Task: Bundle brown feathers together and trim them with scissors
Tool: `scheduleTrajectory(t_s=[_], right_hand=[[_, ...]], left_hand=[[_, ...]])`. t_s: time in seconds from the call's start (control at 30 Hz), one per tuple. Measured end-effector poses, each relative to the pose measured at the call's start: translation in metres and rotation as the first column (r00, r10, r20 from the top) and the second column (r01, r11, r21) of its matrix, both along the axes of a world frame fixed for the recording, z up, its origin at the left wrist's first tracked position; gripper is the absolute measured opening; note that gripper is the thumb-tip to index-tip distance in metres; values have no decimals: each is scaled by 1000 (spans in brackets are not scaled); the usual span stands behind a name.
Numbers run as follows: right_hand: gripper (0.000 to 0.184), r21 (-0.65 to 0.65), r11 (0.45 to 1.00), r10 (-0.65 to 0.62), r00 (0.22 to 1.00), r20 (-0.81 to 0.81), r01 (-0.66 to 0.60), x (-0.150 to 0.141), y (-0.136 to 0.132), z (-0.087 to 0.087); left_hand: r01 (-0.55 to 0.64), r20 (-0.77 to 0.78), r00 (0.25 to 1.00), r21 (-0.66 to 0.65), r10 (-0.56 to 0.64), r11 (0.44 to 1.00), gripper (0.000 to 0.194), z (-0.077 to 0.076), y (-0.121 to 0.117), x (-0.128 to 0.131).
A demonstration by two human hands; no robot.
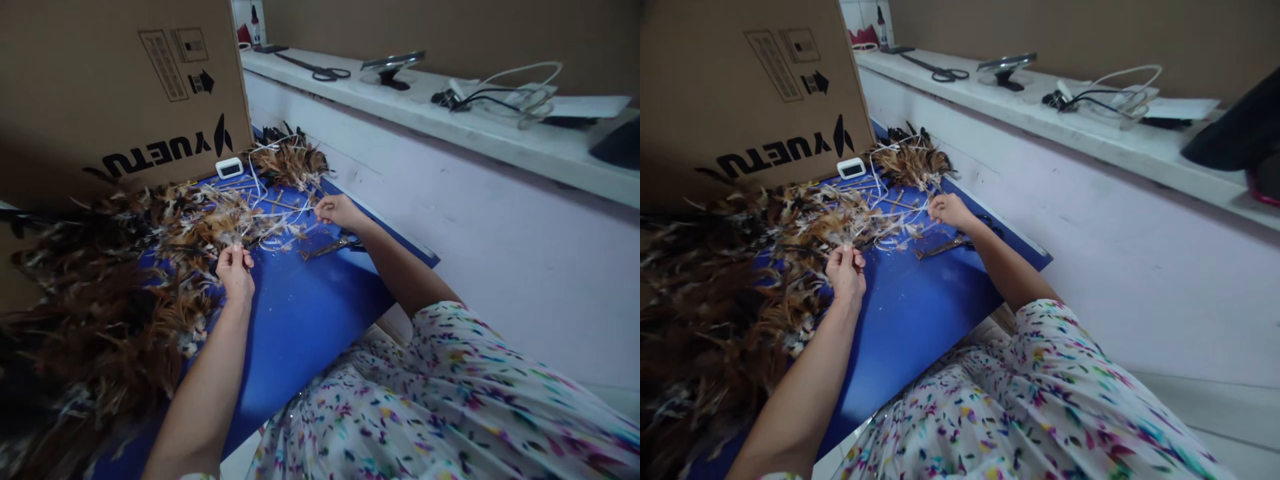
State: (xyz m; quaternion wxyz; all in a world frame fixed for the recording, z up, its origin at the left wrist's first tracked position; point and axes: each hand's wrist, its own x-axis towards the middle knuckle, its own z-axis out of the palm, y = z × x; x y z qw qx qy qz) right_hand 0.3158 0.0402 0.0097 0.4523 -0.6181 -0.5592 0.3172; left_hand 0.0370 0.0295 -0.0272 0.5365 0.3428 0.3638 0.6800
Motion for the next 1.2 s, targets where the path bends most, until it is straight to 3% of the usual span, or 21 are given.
scheduleTrajectory(t_s=[0.23,0.53,0.67,0.77,0.97,1.2], right_hand=[[15,-22,1000,-15,1000,-10,15,15,-26,16],[20,148,983,-93,988,-123,111,27,-48,46],[10,293,939,-133,976,-175,180,26,-47,54],[13,386,902,-123,972,-199,193,22,-46,58],[10,485,861,-39,972,-231,150,15,-54,64],[11,573,783,-113,962,-250,241,21,-71,81]], left_hand=[[2,17,1000,-13,-2,1000,34,1,0,-1],[9,-3,1000,-17,-9,1000,38,3,-1,-2],[12,-1,1000,-22,-12,1000,39,5,-2,-2],[13,-3,1000,-28,-13,1000,40,6,-3,-1],[22,-7,1000,-24,-22,999,39,8,-4,-1],[28,-31,999,-25,-28,999,39,10,-6,0]])
